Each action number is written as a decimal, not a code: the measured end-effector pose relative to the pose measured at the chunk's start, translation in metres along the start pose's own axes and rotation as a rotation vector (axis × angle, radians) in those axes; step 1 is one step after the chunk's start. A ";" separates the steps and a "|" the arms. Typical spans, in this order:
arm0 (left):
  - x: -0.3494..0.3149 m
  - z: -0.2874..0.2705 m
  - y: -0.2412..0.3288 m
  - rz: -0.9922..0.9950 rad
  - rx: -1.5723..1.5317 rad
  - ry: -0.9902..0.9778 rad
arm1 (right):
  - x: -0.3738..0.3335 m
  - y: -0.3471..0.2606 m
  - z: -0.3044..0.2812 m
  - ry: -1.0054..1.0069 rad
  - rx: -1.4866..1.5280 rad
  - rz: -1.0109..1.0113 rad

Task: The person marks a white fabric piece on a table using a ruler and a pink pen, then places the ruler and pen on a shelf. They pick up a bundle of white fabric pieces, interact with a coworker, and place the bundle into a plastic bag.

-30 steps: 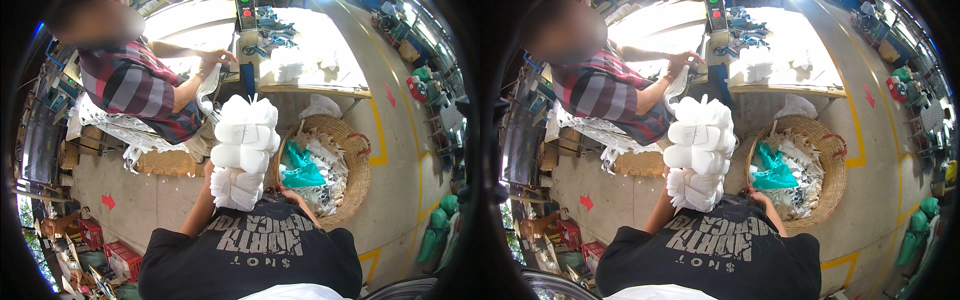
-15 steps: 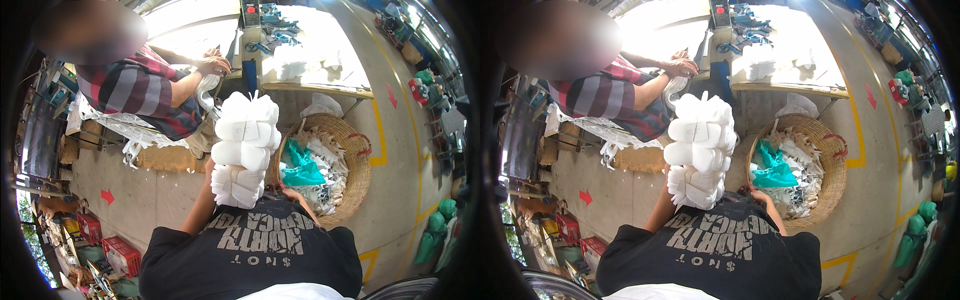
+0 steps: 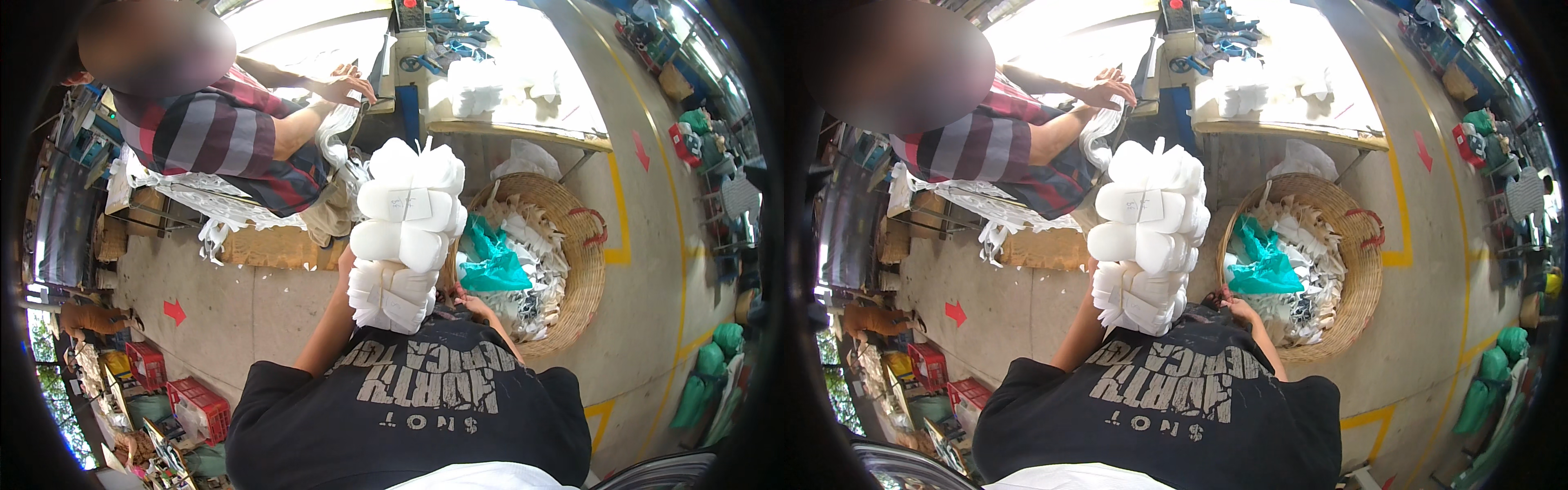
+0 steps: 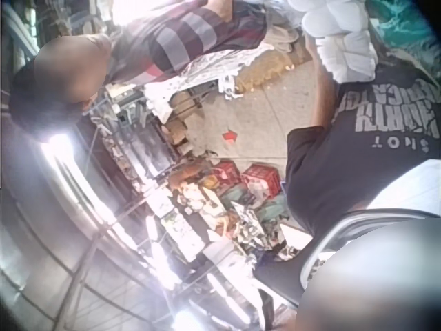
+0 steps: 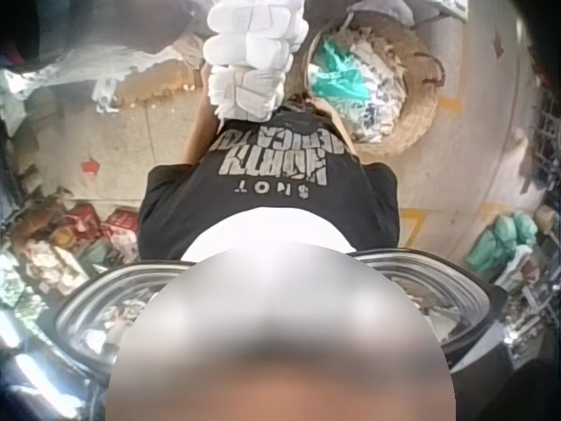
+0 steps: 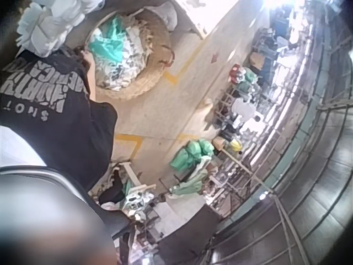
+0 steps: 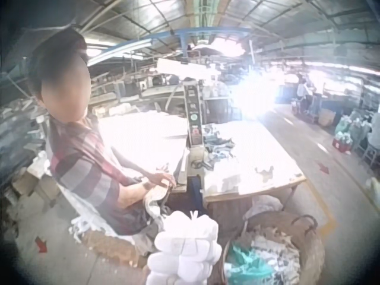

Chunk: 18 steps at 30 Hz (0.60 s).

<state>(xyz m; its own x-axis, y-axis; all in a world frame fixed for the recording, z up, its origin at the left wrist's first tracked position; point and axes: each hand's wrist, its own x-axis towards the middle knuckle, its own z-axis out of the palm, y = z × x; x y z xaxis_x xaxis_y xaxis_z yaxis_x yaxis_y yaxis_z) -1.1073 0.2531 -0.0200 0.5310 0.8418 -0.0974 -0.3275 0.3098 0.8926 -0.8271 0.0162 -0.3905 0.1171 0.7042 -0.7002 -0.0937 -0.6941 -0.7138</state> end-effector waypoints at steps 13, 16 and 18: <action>-0.007 -0.002 -0.008 0.017 0.026 -0.004 | -0.030 -0.023 0.005 -0.013 0.113 0.066; -0.010 -0.007 -0.012 0.044 0.042 0.002 | -0.035 -0.027 0.006 0.022 -0.031 0.063; -0.013 -0.012 -0.014 0.070 0.059 0.002 | -0.035 -0.029 0.007 -0.030 0.059 0.030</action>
<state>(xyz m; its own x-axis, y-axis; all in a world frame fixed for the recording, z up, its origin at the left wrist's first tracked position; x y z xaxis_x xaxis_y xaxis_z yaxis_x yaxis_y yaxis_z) -1.1189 0.2433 -0.0361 0.5070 0.8612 -0.0351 -0.3169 0.2241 0.9216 -0.8351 0.0128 -0.3454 0.0837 0.6877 -0.7211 -0.1553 -0.7058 -0.6912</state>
